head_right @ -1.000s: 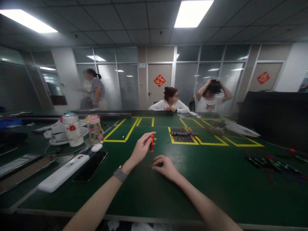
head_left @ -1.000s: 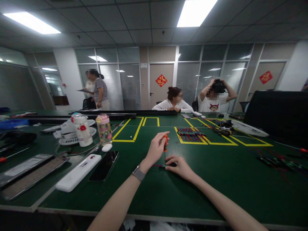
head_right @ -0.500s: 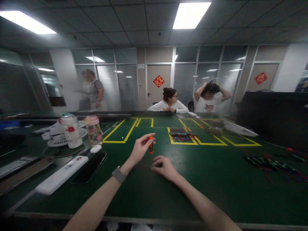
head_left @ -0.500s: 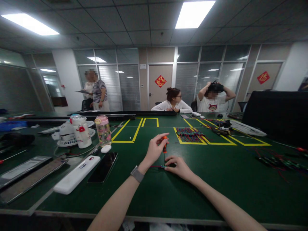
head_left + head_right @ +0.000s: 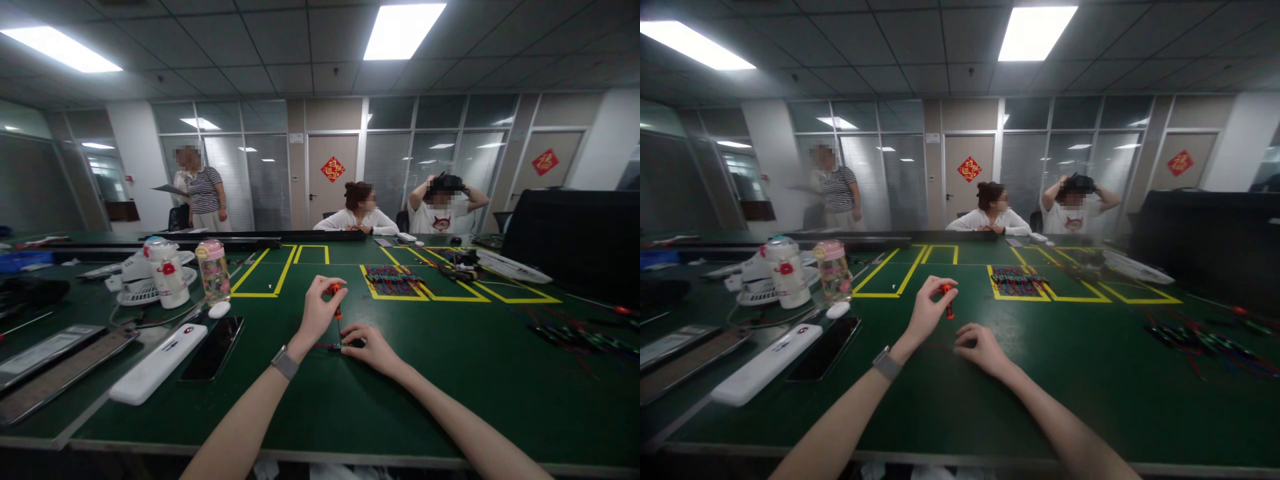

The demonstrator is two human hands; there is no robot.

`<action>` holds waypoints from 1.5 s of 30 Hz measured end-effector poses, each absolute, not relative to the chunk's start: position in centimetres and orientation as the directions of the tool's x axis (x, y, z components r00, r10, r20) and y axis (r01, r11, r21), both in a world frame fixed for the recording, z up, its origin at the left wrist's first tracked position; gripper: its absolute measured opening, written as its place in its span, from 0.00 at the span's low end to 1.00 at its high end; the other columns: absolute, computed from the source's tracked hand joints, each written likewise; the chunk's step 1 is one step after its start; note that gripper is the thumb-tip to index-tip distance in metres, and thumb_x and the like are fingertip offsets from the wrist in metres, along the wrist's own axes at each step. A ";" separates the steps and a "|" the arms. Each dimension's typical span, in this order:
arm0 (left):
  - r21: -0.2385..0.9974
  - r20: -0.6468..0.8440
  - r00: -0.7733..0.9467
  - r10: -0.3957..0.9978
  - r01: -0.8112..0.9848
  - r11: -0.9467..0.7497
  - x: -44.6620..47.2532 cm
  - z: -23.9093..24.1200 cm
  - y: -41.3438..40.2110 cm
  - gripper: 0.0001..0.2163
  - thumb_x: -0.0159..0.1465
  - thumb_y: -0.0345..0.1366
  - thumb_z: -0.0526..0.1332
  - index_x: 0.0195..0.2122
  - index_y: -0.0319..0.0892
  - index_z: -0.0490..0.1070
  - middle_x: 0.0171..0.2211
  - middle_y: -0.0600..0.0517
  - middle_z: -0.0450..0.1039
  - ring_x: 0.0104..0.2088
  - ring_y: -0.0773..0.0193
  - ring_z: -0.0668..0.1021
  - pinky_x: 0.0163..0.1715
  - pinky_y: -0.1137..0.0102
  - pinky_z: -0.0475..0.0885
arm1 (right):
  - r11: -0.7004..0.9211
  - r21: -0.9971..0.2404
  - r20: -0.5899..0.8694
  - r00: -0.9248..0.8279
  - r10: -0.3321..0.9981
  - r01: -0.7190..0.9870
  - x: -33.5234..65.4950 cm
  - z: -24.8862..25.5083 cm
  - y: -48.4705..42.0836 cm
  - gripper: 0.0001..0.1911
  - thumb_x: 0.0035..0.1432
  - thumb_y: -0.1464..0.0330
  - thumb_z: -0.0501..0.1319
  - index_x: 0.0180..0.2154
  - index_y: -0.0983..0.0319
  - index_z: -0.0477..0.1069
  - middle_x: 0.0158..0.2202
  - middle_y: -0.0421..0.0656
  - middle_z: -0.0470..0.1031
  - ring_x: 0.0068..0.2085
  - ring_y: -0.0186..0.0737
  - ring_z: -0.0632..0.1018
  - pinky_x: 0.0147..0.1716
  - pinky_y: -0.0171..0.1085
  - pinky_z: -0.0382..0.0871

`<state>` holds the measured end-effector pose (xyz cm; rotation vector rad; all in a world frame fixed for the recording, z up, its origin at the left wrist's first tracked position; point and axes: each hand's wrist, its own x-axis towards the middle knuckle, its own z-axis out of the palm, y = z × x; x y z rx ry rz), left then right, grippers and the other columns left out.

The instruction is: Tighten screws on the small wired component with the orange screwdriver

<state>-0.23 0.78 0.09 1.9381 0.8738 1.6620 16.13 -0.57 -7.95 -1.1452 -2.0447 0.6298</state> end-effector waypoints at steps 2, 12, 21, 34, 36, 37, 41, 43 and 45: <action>0.674 0.711 0.088 0.697 0.195 -0.712 -0.2 0.1 0.7 0.10 0.62 0.38 0.59 0.41 0.44 0.75 0.39 0.49 0.70 0.40 0.64 0.75 0.42 0.69 0.70 | 0.497 -0.690 0.343 -0.367 0.865 0.526 16.1 -8.0 -0.6 0.08 0.50 0.64 0.66 0.32 0.60 0.80 0.43 0.46 0.77 0.44 0.44 0.76 0.46 0.40 0.67; 0.679 0.704 0.095 0.704 0.204 -0.706 -0.2 0.3 0.5 0.09 0.61 0.37 0.59 0.40 0.42 0.75 0.37 0.50 0.72 0.38 0.64 0.75 0.41 0.69 0.70 | 0.494 -0.685 0.340 -0.364 0.867 0.535 16.1 -7.9 -0.6 0.07 0.49 0.65 0.66 0.32 0.59 0.80 0.42 0.46 0.77 0.44 0.44 0.77 0.46 0.40 0.67; 0.781 0.611 0.218 0.761 -0.014 -0.624 0.0 0.4 0.8 0.14 0.65 0.36 0.53 0.50 0.40 0.71 0.41 0.47 0.76 0.42 0.62 0.77 0.46 0.67 0.70 | 0.483 -0.684 0.333 -0.354 0.874 0.546 16.0 -7.8 -0.6 0.07 0.49 0.66 0.67 0.32 0.60 0.80 0.42 0.46 0.77 0.43 0.44 0.77 0.46 0.40 0.67; 0.745 0.642 0.222 0.734 0.043 -0.665 0.1 -0.2 0.9 0.16 0.67 0.37 0.51 0.54 0.43 0.67 0.47 0.46 0.74 0.47 0.62 0.75 0.49 0.66 0.69 | 0.496 -0.684 0.344 -0.363 0.866 0.534 16.0 -7.7 -0.7 0.07 0.49 0.66 0.66 0.32 0.60 0.80 0.42 0.46 0.77 0.43 0.44 0.77 0.45 0.39 0.67; 0.743 0.645 0.186 0.741 0.073 -0.665 0.0 -0.3 1.0 0.14 0.65 0.38 0.55 0.50 0.43 0.71 0.41 0.47 0.75 0.41 0.63 0.77 0.42 0.68 0.71 | 0.500 -0.683 0.347 -0.365 0.864 0.533 16.1 -7.8 -0.6 0.07 0.49 0.66 0.66 0.32 0.60 0.80 0.42 0.46 0.77 0.43 0.44 0.77 0.45 0.40 0.67; 0.725 0.663 0.154 0.732 0.112 -0.680 -0.1 -0.3 1.0 0.13 0.63 0.38 0.57 0.47 0.43 0.73 0.39 0.49 0.74 0.39 0.63 0.77 0.40 0.69 0.72 | 0.502 -0.681 0.349 -0.366 0.863 0.534 16.1 -7.9 -0.6 0.07 0.49 0.65 0.66 0.32 0.60 0.80 0.42 0.46 0.77 0.43 0.44 0.77 0.45 0.40 0.67; 0.664 0.716 0.093 0.692 0.215 -0.716 -0.3 -0.1 0.8 0.12 0.61 0.39 0.60 0.44 0.45 0.75 0.40 0.50 0.71 0.40 0.63 0.75 0.42 0.69 0.71 | 0.509 -0.677 0.354 -0.370 0.859 0.532 16.2 -8.1 -0.4 0.07 0.49 0.64 0.66 0.32 0.59 0.80 0.42 0.46 0.77 0.43 0.44 0.77 0.45 0.40 0.67; 0.698 0.690 0.129 0.712 0.141 -0.702 -0.2 -0.1 0.8 0.14 0.64 0.39 0.56 0.49 0.46 0.72 0.45 0.48 0.71 0.44 0.62 0.75 0.46 0.68 0.70 | 0.511 -0.677 0.357 -0.371 0.857 0.530 16.2 -8.2 -0.3 0.08 0.49 0.64 0.66 0.32 0.59 0.80 0.42 0.46 0.77 0.43 0.44 0.77 0.45 0.40 0.67; 0.754 0.644 0.178 0.744 0.018 -0.657 0.0 0.0 0.9 0.15 0.66 0.37 0.52 0.52 0.45 0.70 0.48 0.47 0.71 0.47 0.62 0.75 0.48 0.66 0.69 | 0.512 -0.677 0.355 -0.374 0.857 0.529 16.2 -8.3 -0.2 0.08 0.49 0.64 0.66 0.32 0.59 0.80 0.42 0.46 0.77 0.43 0.44 0.77 0.45 0.40 0.67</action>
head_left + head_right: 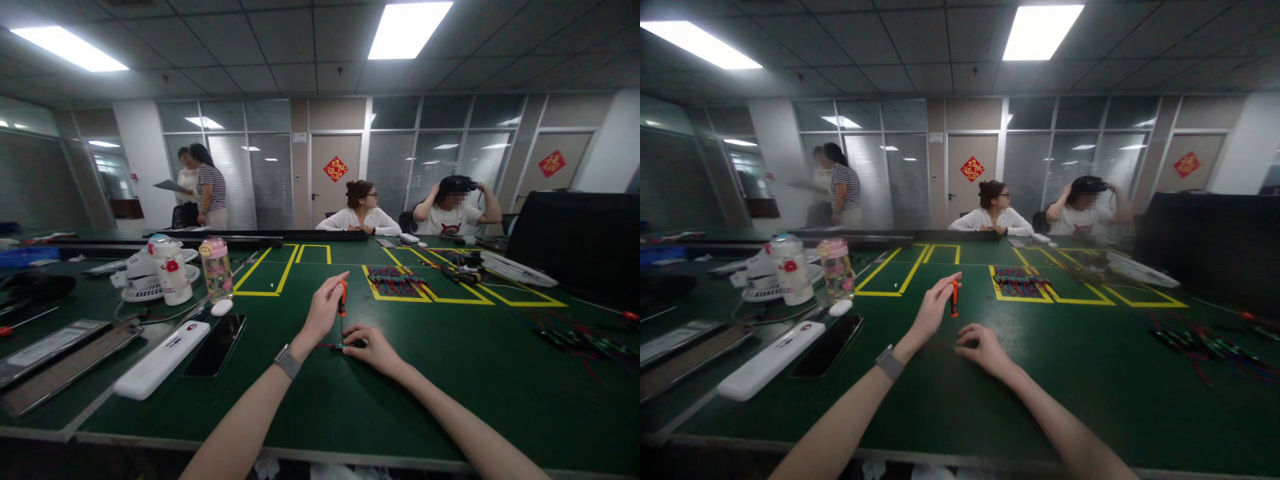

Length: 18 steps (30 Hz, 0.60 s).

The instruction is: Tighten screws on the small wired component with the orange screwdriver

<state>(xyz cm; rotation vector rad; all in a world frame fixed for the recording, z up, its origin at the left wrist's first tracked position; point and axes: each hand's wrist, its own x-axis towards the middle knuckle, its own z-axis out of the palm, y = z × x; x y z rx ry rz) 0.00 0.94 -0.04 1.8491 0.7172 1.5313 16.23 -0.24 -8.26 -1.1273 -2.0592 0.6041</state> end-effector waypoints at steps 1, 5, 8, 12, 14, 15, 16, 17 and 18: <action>0.778 0.621 0.196 0.759 -0.034 -0.628 0.1 0.0 1.0 0.15 0.66 0.37 0.52 0.52 0.43 0.70 0.48 0.46 0.72 0.46 0.62 0.76 0.48 0.65 0.69 | 0.512 -0.678 0.353 -0.377 0.856 0.528 16.2 -8.2 -0.2 0.08 0.49 0.64 0.66 0.32 0.60 0.80 0.42 0.46 0.77 0.43 0.44 0.77 0.46 0.40 0.67; 0.777 0.622 0.151 0.768 -0.005 -0.629 0.0 -0.1 1.2 0.12 0.61 0.36 0.59 0.44 0.41 0.74 0.37 0.48 0.74 0.38 0.63 0.78 0.40 0.68 0.72 | 0.509 -0.681 0.350 -0.376 0.858 0.526 16.2 -8.1 -0.3 0.08 0.49 0.65 0.66 0.32 0.60 0.80 0.42 0.46 0.77 0.43 0.44 0.77 0.46 0.40 0.67; 0.710 0.689 0.068 0.722 0.136 -0.691 -0.2 -0.2 1.1 0.09 0.58 0.38 0.63 0.39 0.43 0.76 0.35 0.50 0.71 0.36 0.64 0.76 0.38 0.70 0.72 | 0.504 -0.684 0.349 -0.370 0.861 0.528 16.1 -8.0 -0.4 0.07 0.49 0.65 0.67 0.32 0.59 0.80 0.42 0.46 0.77 0.43 0.44 0.77 0.46 0.40 0.67; 0.687 0.704 0.094 0.704 0.159 -0.709 -0.2 -0.2 0.9 0.12 0.64 0.39 0.56 0.46 0.45 0.74 0.43 0.49 0.70 0.43 0.63 0.74 0.45 0.68 0.69 | 0.497 -0.682 0.342 -0.366 0.865 0.537 16.1 -7.9 -0.5 0.08 0.49 0.65 0.66 0.32 0.60 0.80 0.42 0.46 0.77 0.43 0.44 0.77 0.46 0.40 0.67; 0.729 0.664 0.163 0.730 0.076 -0.680 0.0 -0.2 0.9 0.15 0.66 0.37 0.52 0.51 0.45 0.71 0.45 0.48 0.71 0.45 0.63 0.75 0.46 0.67 0.69 | 0.498 -0.681 0.341 -0.369 0.865 0.537 16.1 -7.9 -0.5 0.08 0.49 0.65 0.66 0.32 0.60 0.80 0.42 0.46 0.77 0.43 0.44 0.77 0.46 0.40 0.67; 0.749 0.643 0.188 0.742 0.048 -0.661 0.0 -0.2 0.9 0.15 0.67 0.37 0.51 0.52 0.45 0.69 0.45 0.48 0.72 0.44 0.63 0.75 0.45 0.67 0.70 | 0.500 -0.680 0.343 -0.370 0.863 0.536 16.1 -7.9 -0.5 0.08 0.49 0.65 0.66 0.32 0.60 0.80 0.42 0.46 0.77 0.43 0.44 0.77 0.46 0.40 0.67; 0.757 0.633 0.195 0.749 0.047 -0.652 0.0 -0.2 0.9 0.15 0.66 0.38 0.51 0.52 0.45 0.69 0.43 0.48 0.72 0.41 0.63 0.76 0.43 0.67 0.71 | 0.502 -0.679 0.344 -0.373 0.862 0.535 16.1 -7.9 -0.5 0.08 0.49 0.64 0.66 0.32 0.60 0.80 0.42 0.46 0.77 0.43 0.44 0.76 0.46 0.40 0.67; 0.750 0.637 0.187 0.748 0.072 -0.657 0.0 -0.2 0.9 0.15 0.66 0.38 0.53 0.52 0.44 0.70 0.41 0.48 0.73 0.39 0.63 0.76 0.41 0.67 0.71 | 0.504 -0.679 0.344 -0.374 0.861 0.534 16.1 -7.9 -0.5 0.08 0.49 0.64 0.66 0.32 0.59 0.80 0.42 0.46 0.77 0.43 0.44 0.76 0.46 0.40 0.67; 0.729 0.655 0.164 0.737 0.118 -0.674 -0.1 -0.2 0.9 0.14 0.65 0.39 0.55 0.50 0.44 0.71 0.38 0.49 0.72 0.37 0.64 0.76 0.40 0.68 0.71 | 0.505 -0.678 0.345 -0.375 0.860 0.535 16.1 -7.9 -0.5 0.08 0.49 0.64 0.66 0.32 0.59 0.80 0.42 0.46 0.77 0.43 0.44 0.76 0.46 0.40 0.67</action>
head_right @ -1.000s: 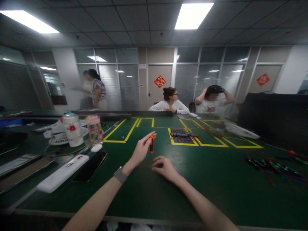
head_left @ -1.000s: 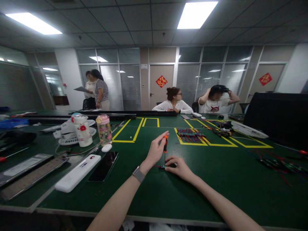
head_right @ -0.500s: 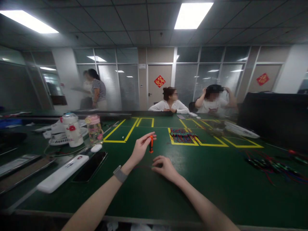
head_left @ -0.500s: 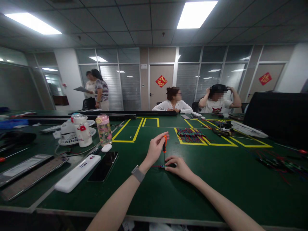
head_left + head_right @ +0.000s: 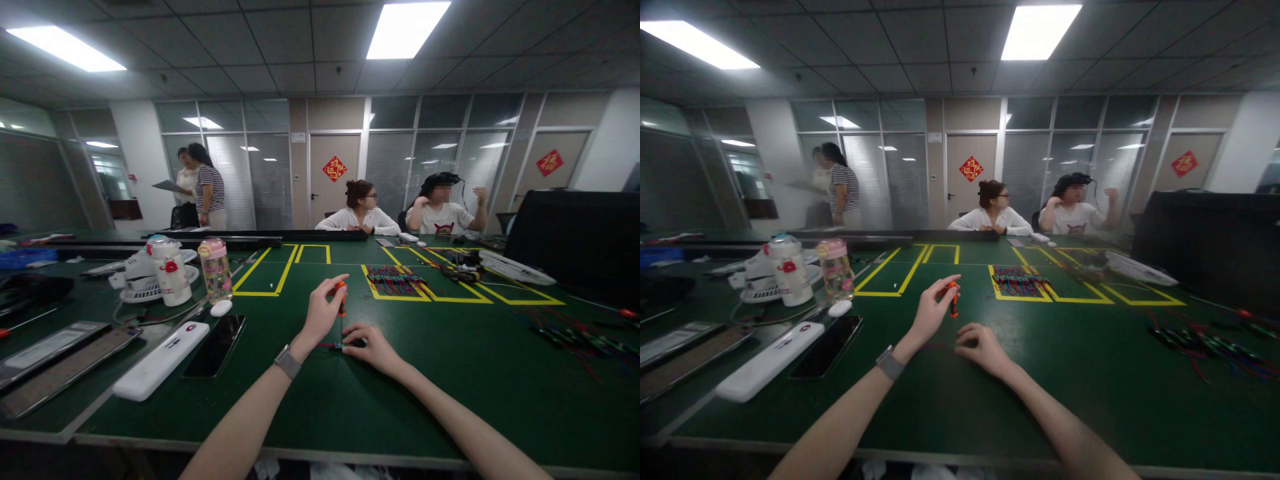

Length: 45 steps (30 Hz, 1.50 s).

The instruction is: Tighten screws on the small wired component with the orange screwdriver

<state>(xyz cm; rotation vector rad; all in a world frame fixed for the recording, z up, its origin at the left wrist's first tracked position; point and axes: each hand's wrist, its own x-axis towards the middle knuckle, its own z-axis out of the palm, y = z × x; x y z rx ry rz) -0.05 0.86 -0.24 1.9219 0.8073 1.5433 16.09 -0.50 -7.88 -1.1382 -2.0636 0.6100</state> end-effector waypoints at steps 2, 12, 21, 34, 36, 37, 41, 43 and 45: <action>0.668 0.706 0.112 0.699 0.221 -0.711 -0.2 -0.2 0.7 0.12 0.62 0.40 0.59 0.45 0.44 0.74 0.36 0.51 0.71 0.36 0.64 0.74 0.40 0.68 0.70 | 0.505 -0.675 0.343 -0.377 0.860 0.538 16.1 -7.8 -0.5 0.08 0.50 0.64 0.66 0.32 0.59 0.80 0.42 0.46 0.77 0.43 0.44 0.76 0.46 0.40 0.67; 0.712 0.678 0.150 0.720 0.111 -0.693 -0.1 -0.2 1.0 0.14 0.65 0.37 0.54 0.51 0.43 0.71 0.40 0.49 0.72 0.40 0.64 0.75 0.42 0.69 0.71 | 0.512 -0.675 0.348 -0.382 0.856 0.532 16.1 -7.9 -0.4 0.08 0.50 0.64 0.66 0.33 0.60 0.80 0.42 0.47 0.77 0.43 0.44 0.77 0.46 0.40 0.67; 0.673 0.705 0.094 0.702 0.222 -0.706 -0.1 0.0 0.5 0.13 0.66 0.37 0.52 0.49 0.45 0.72 0.44 0.48 0.70 0.43 0.63 0.74 0.47 0.67 0.68 | 0.507 -0.673 0.347 -0.375 0.859 0.538 16.1 -7.9 -0.4 0.08 0.50 0.64 0.66 0.33 0.59 0.80 0.42 0.47 0.77 0.43 0.44 0.77 0.46 0.40 0.67; 0.652 0.716 0.107 0.690 0.250 -0.716 -0.3 -0.1 0.6 0.14 0.63 0.38 0.57 0.49 0.46 0.72 0.41 0.50 0.71 0.41 0.63 0.74 0.45 0.67 0.69 | 0.505 -0.667 0.336 -0.383 0.860 0.548 16.1 -7.8 -0.5 0.08 0.50 0.64 0.66 0.33 0.59 0.80 0.42 0.46 0.77 0.43 0.43 0.76 0.46 0.40 0.67; 0.712 0.664 0.186 0.724 0.137 -0.689 -0.1 -0.1 0.7 0.16 0.66 0.37 0.52 0.54 0.47 0.68 0.45 0.48 0.71 0.45 0.63 0.74 0.47 0.67 0.69 | 0.500 -0.672 0.335 -0.378 0.863 0.547 16.1 -7.7 -0.6 0.08 0.50 0.64 0.66 0.33 0.59 0.80 0.42 0.46 0.77 0.43 0.43 0.76 0.46 0.40 0.67; 0.746 0.632 0.226 0.741 0.078 -0.661 0.0 -0.2 0.7 0.17 0.67 0.36 0.50 0.56 0.47 0.66 0.46 0.48 0.72 0.45 0.63 0.75 0.47 0.66 0.69 | 0.500 -0.674 0.336 -0.378 0.863 0.544 16.1 -7.7 -0.6 0.08 0.50 0.64 0.66 0.33 0.59 0.80 0.42 0.46 0.77 0.43 0.43 0.76 0.46 0.40 0.67; 0.739 0.639 0.196 0.743 0.112 -0.665 0.1 -0.2 0.7 0.14 0.65 0.37 0.55 0.51 0.45 0.70 0.40 0.49 0.73 0.40 0.63 0.76 0.43 0.67 0.71 | 0.508 -0.671 0.343 -0.381 0.859 0.541 16.1 -7.8 -0.5 0.08 0.50 0.65 0.66 0.33 0.59 0.80 0.42 0.46 0.77 0.43 0.43 0.76 0.46 0.40 0.67; 0.651 0.715 0.117 0.690 0.249 -0.717 -0.1 -0.1 0.5 0.11 0.62 0.37 0.58 0.45 0.45 0.74 0.37 0.50 0.71 0.38 0.63 0.74 0.43 0.67 0.70 | 0.509 -0.668 0.344 -0.380 0.858 0.544 16.1 -7.9 -0.4 0.08 0.50 0.65 0.66 0.33 0.59 0.80 0.42 0.46 0.77 0.43 0.44 0.76 0.47 0.41 0.67; 0.589 0.757 0.090 0.647 0.332 -0.736 -0.3 0.1 0.3 0.10 0.62 0.37 0.58 0.43 0.45 0.75 0.39 0.50 0.69 0.39 0.63 0.73 0.44 0.67 0.69 | 0.510 -0.667 0.345 -0.382 0.858 0.544 16.2 -8.0 -0.4 0.07 0.50 0.64 0.66 0.33 0.59 0.80 0.43 0.46 0.77 0.44 0.44 0.76 0.47 0.41 0.67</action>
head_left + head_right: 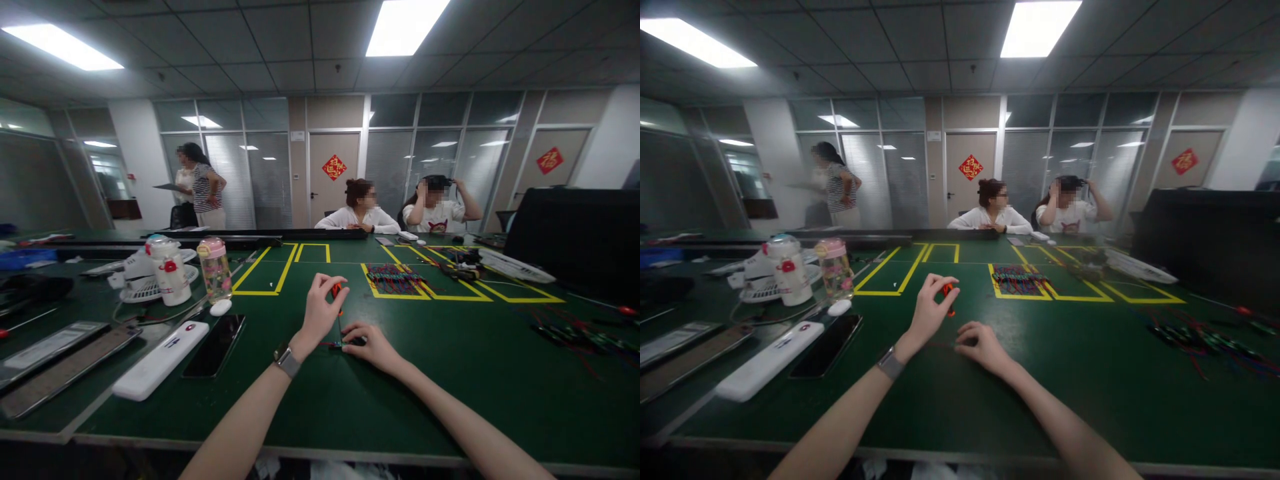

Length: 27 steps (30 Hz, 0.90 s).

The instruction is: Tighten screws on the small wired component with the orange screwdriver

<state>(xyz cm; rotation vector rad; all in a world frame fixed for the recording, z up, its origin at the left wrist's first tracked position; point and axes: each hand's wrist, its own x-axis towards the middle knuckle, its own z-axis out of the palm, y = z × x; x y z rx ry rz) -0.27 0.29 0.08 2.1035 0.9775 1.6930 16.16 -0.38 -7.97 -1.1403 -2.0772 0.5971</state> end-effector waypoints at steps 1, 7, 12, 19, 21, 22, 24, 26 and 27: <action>0.587 0.758 0.100 0.644 0.325 -0.741 -0.3 0.2 0.3 0.10 0.63 0.37 0.57 0.44 0.46 0.75 0.41 0.50 0.69 0.41 0.63 0.73 0.46 0.66 0.68 | 0.510 -0.667 0.344 -0.383 0.857 0.543 16.2 -8.0 -0.4 0.07 0.50 0.64 0.66 0.33 0.59 0.80 0.43 0.46 0.77 0.44 0.44 0.76 0.47 0.41 0.67; 0.708 0.665 0.228 0.712 0.112 -0.697 -0.2 0.2 0.7 0.14 0.66 0.36 0.53 0.50 0.44 0.71 0.39 0.49 0.71 0.37 0.65 0.75 0.39 0.69 0.71 | 0.504 -0.672 0.340 -0.379 0.861 0.542 16.1 -7.9 -0.5 0.08 0.50 0.64 0.66 0.33 0.58 0.80 0.43 0.46 0.77 0.44 0.44 0.76 0.47 0.41 0.67; 0.523 0.785 0.138 0.604 0.376 -0.765 -0.4 0.3 0.0 0.08 0.62 0.38 0.59 0.39 0.44 0.75 0.35 0.51 0.67 0.36 0.64 0.72 0.40 0.69 0.68 | 0.504 -0.673 0.338 -0.381 0.861 0.541 16.1 -7.8 -0.6 0.08 0.50 0.63 0.66 0.33 0.59 0.80 0.43 0.46 0.77 0.44 0.45 0.76 0.47 0.41 0.67; 0.565 0.755 0.220 0.618 0.262 -0.782 0.0 0.2 -0.3 0.16 0.67 0.36 0.50 0.54 0.45 0.66 0.38 0.51 0.70 0.37 0.65 0.74 0.41 0.70 0.69 | 0.523 -0.653 0.361 -0.383 0.850 0.547 16.0 -7.8 -0.7 0.07 0.50 0.66 0.65 0.34 0.59 0.80 0.43 0.46 0.77 0.44 0.44 0.76 0.46 0.40 0.67; 0.544 0.776 0.162 0.610 0.317 -0.777 0.0 0.1 -0.1 0.15 0.65 0.37 0.55 0.53 0.45 0.68 0.35 0.51 0.69 0.36 0.65 0.73 0.41 0.69 0.68 | 0.528 -0.647 0.367 -0.382 0.848 0.551 15.9 -7.9 -0.8 0.07 0.50 0.66 0.66 0.34 0.59 0.80 0.43 0.46 0.77 0.44 0.44 0.76 0.47 0.40 0.67; 0.527 0.787 0.145 0.599 0.345 -0.776 0.0 0.0 -0.1 0.14 0.64 0.37 0.57 0.51 0.45 0.69 0.35 0.52 0.69 0.36 0.64 0.73 0.41 0.69 0.68 | 0.528 -0.644 0.368 -0.381 0.848 0.554 15.9 -7.9 -0.8 0.07 0.50 0.67 0.66 0.34 0.59 0.80 0.43 0.46 0.77 0.44 0.44 0.76 0.47 0.40 0.66; 0.505 0.799 0.145 0.584 0.365 -0.782 -0.1 0.0 -0.1 0.11 0.62 0.38 0.59 0.46 0.45 0.73 0.35 0.52 0.68 0.37 0.64 0.72 0.41 0.69 0.68 | 0.526 -0.640 0.367 -0.380 0.849 0.560 15.9 -8.0 -0.7 0.08 0.50 0.66 0.66 0.34 0.59 0.80 0.43 0.46 0.77 0.44 0.44 0.76 0.47 0.40 0.66; 0.529 0.788 0.144 0.598 0.338 -0.778 -0.1 0.1 -0.2 0.12 0.63 0.39 0.58 0.46 0.45 0.73 0.38 0.51 0.68 0.40 0.63 0.73 0.43 0.68 0.68 | 0.525 -0.638 0.363 -0.381 0.850 0.564 15.9 -8.0 -0.7 0.08 0.50 0.66 0.66 0.35 0.59 0.80 0.43 0.46 0.76 0.44 0.43 0.76 0.47 0.40 0.66; 0.559 0.772 0.152 0.617 0.300 -0.773 0.0 0.1 -0.2 0.12 0.65 0.38 0.55 0.48 0.46 0.73 0.41 0.50 0.68 0.42 0.63 0.73 0.45 0.67 0.68 | 0.524 -0.637 0.361 -0.382 0.851 0.565 15.9 -8.0 -0.7 0.08 0.50 0.66 0.66 0.34 0.59 0.80 0.43 0.45 0.76 0.44 0.43 0.76 0.47 0.40 0.66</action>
